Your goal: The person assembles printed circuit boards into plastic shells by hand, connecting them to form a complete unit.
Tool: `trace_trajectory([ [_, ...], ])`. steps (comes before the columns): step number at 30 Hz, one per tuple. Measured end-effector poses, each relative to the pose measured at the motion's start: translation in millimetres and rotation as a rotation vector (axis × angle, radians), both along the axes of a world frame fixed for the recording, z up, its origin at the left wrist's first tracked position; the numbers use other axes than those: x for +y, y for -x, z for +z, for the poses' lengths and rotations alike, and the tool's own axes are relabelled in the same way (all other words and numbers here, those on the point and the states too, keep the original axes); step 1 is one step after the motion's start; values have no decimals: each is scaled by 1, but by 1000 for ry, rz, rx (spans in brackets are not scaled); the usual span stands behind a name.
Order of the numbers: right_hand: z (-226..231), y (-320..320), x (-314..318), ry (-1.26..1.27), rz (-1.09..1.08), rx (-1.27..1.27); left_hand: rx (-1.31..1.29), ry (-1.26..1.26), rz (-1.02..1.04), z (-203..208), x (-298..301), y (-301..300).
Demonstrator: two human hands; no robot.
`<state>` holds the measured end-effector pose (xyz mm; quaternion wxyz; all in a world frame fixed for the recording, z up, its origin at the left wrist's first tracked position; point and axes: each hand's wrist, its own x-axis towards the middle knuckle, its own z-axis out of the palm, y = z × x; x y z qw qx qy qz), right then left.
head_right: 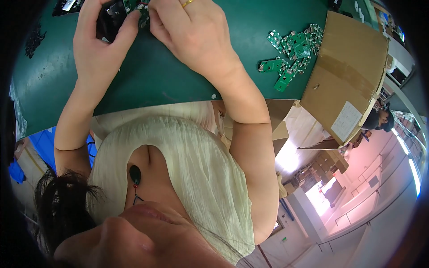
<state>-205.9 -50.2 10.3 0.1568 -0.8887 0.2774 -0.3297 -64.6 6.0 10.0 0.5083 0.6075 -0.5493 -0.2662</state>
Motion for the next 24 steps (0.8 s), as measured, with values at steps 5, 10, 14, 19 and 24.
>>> trace_trajectory([
  [5,3,0,1,22,3,29,-122,71,-6,0,1,0],
  [10,9,-1,0,177,57,96,-181,84,-14,2,3,1],
  [14,-27,2,-17,456,206,-145,-256,267,-41,-9,-2,-1],
  [19,13,-2,2,188,74,125,-160,75,-1,3,4,2],
  [24,12,0,2,229,63,195,-193,90,-15,3,3,3],
])
